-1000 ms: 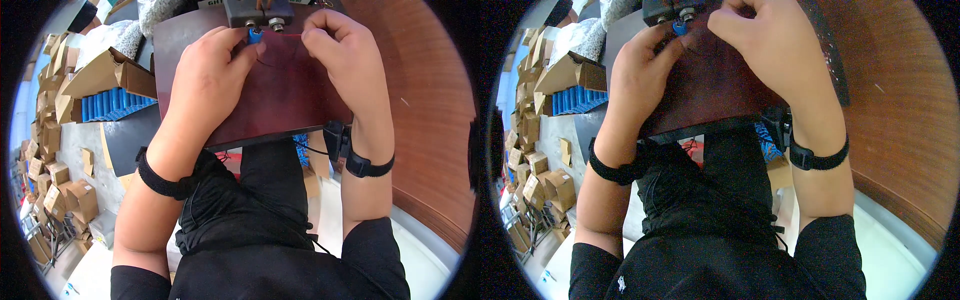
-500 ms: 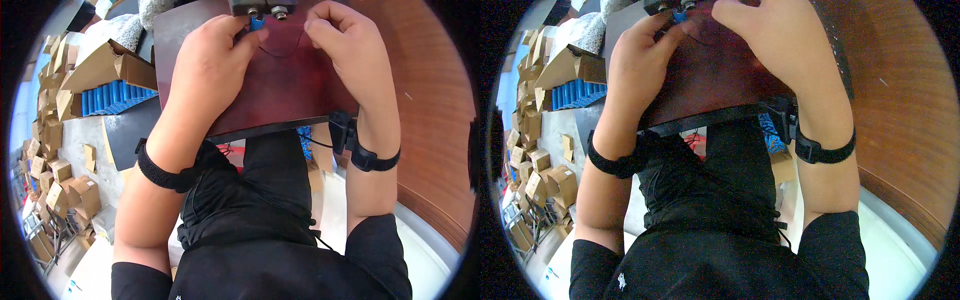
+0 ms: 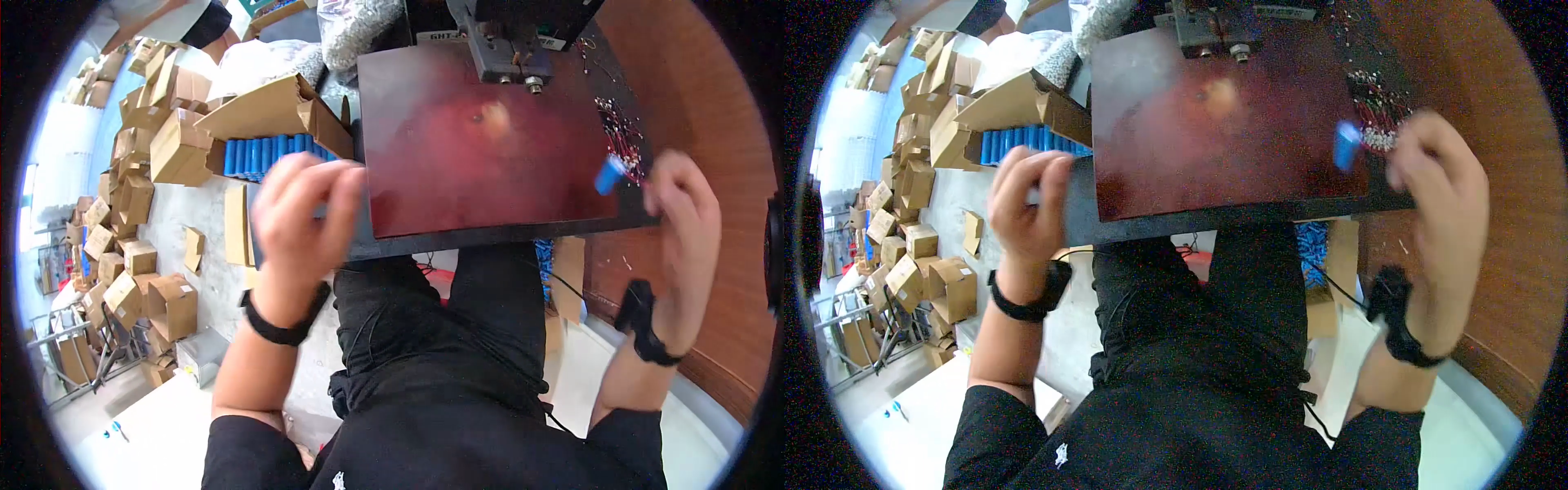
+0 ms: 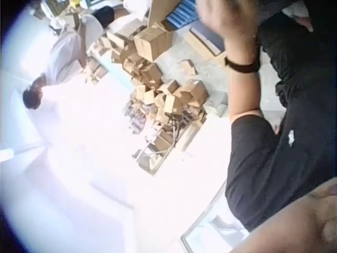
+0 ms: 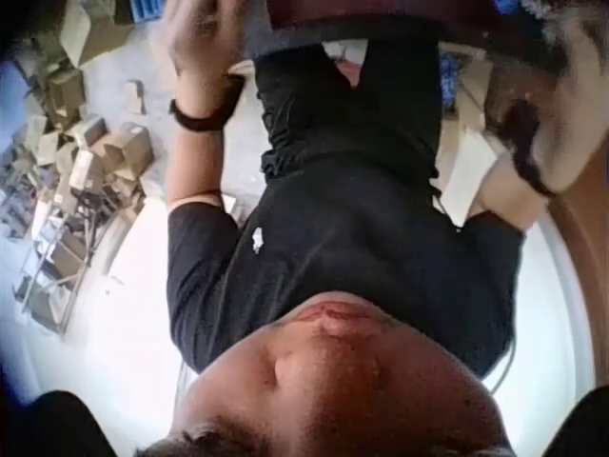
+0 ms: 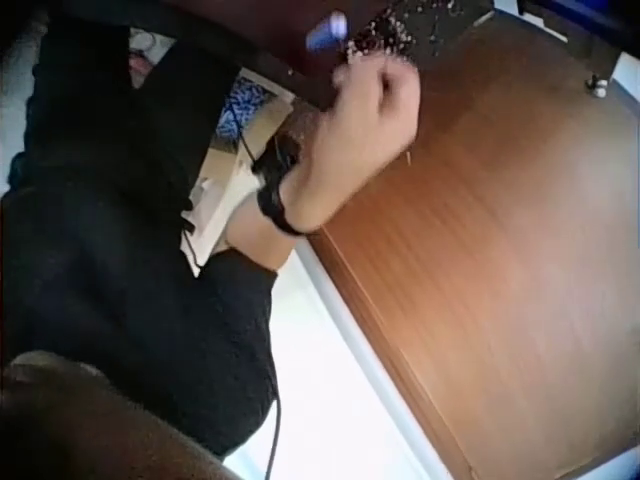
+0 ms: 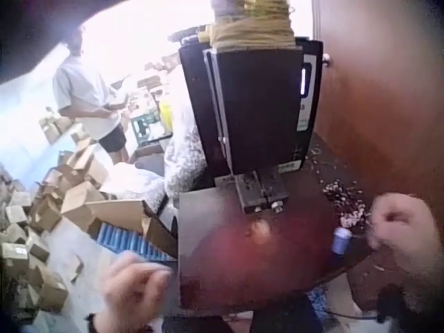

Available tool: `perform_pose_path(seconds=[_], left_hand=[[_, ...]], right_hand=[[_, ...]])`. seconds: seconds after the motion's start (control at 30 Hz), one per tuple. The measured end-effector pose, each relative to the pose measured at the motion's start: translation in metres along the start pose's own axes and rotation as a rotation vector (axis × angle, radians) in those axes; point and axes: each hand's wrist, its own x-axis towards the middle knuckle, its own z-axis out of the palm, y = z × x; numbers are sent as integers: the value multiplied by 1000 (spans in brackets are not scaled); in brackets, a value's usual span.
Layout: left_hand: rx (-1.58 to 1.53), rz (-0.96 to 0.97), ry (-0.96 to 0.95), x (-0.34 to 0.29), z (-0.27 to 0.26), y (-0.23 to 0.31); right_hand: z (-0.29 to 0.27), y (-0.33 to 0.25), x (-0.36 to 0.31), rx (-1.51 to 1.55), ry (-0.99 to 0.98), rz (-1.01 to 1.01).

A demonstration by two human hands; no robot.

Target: The person picks up a battery and a wire, positions them under a spot welder, and welds the wire to the battery terminal. This process is repeated for several batteries, which are then set aside.

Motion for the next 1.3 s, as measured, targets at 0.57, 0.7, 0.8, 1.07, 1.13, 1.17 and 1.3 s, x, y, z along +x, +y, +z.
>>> perform_pose_path(seconds=[0.57, 0.7, 0.8, 1.07, 1.13, 1.17, 1.3], left_hand=[[706, 72, -516, 1, -44, -83], [468, -33, -429, 0, -62, -50], [218, -31, -378, 13, -31, -4], [278, 32, -567, 57, 35, 45], [263, 1, -606, 62, 40, 46], [266, 3, -608, 64, 43, 46], [30, -99, -440, 65, 60, 47]], right_hand=[[-77, 186, -156, -730, 132, 563], [-51, 151, -67, -668, 307, 83], [-36, 157, -6, -778, 365, 55], [-28, 170, 33, -920, 339, -4], [-32, 160, 36, -922, 385, -46], [-34, 153, 37, -918, 387, -44], [-58, 117, 34, -766, 481, -97]])
